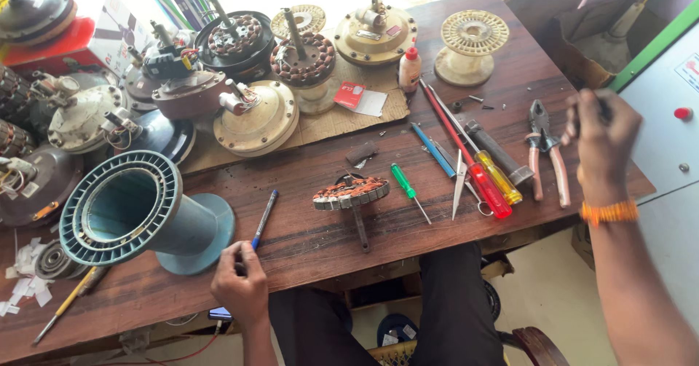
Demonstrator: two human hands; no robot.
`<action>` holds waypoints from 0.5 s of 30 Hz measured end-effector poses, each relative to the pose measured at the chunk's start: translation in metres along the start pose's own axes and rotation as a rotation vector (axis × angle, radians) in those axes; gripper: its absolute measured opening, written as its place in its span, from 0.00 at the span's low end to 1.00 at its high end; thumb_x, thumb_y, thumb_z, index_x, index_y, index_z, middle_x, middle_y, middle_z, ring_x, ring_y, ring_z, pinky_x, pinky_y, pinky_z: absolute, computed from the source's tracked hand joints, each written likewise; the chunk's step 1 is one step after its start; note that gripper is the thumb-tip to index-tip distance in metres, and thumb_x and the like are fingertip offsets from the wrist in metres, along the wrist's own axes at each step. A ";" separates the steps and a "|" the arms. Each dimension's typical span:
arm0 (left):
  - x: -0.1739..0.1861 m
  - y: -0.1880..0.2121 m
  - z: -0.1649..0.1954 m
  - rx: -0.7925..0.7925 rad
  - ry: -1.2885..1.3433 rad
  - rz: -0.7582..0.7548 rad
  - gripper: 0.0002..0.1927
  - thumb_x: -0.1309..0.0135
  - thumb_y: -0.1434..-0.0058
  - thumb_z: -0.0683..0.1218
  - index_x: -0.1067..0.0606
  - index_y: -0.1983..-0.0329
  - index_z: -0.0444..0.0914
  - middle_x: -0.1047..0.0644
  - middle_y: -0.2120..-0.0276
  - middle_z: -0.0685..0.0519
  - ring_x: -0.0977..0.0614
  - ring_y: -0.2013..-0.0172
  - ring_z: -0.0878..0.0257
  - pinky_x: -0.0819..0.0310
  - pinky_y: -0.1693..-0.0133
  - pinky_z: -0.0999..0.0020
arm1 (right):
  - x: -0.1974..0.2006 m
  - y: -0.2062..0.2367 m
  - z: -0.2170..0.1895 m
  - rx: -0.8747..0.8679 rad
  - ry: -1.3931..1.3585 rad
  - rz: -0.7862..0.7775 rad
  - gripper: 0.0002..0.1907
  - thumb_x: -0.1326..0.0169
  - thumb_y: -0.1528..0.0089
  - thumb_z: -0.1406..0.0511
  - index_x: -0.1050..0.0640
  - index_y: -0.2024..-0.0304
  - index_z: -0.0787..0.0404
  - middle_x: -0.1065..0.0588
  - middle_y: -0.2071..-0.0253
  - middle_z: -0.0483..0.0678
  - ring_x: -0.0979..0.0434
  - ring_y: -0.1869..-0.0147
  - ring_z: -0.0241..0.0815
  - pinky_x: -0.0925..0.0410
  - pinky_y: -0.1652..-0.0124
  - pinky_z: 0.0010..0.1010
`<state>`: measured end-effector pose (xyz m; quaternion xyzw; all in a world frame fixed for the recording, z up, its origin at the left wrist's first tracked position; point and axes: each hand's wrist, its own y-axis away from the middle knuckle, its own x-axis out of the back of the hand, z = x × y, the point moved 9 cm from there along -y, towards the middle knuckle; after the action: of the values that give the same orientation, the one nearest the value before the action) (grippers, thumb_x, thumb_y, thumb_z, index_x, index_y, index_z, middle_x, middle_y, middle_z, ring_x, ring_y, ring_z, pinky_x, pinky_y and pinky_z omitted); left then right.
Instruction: The person sits at a workbench and works on a motor armature, pulling at the copper windings around its core by hand. They briefly use a marker to press and pick at the windings, then continue removing winding material by hand, at one point standing to move a container aside before resuming.
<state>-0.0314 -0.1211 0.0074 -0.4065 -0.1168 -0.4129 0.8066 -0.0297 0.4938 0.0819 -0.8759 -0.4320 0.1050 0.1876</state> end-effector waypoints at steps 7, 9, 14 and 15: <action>-0.004 0.013 0.012 -0.162 -0.142 0.022 0.05 0.43 0.34 0.44 0.20 0.63 0.37 0.22 0.74 0.51 0.21 0.76 0.57 0.28 0.71 0.60 | -0.094 -0.079 0.045 -0.523 0.072 -0.072 0.17 0.49 0.28 0.49 0.26 0.48 0.52 0.21 0.67 0.47 0.28 0.80 0.29 0.33 0.79 0.23; -0.002 0.013 0.014 -0.173 -0.121 0.040 0.04 0.44 0.34 0.43 0.21 0.63 0.38 0.22 0.74 0.52 0.21 0.76 0.58 0.29 0.71 0.61 | -0.121 -0.087 0.047 -0.551 0.090 -0.107 0.19 0.48 0.28 0.48 0.25 0.47 0.53 0.21 0.65 0.48 0.28 0.78 0.30 0.33 0.78 0.25; -0.002 0.014 0.012 -0.174 -0.096 0.027 0.03 0.43 0.36 0.43 0.21 0.64 0.38 0.24 0.75 0.53 0.23 0.77 0.59 0.30 0.73 0.62 | -0.142 -0.125 0.010 -0.351 0.268 0.039 0.17 0.48 0.29 0.50 0.24 0.49 0.54 0.20 0.64 0.47 0.26 0.74 0.32 0.31 0.75 0.27; -0.002 0.014 0.010 -0.172 -0.094 0.018 0.03 0.42 0.37 0.43 0.21 0.65 0.38 0.24 0.76 0.53 0.23 0.78 0.60 0.31 0.74 0.62 | -0.141 -0.135 -0.010 -0.263 0.304 0.097 0.17 0.48 0.29 0.51 0.24 0.49 0.55 0.20 0.64 0.46 0.25 0.73 0.32 0.31 0.74 0.27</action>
<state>-0.0209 -0.1078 0.0048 -0.4944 -0.1147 -0.3946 0.7660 -0.2088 0.4542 0.1510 -0.9184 -0.3658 -0.0768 0.1296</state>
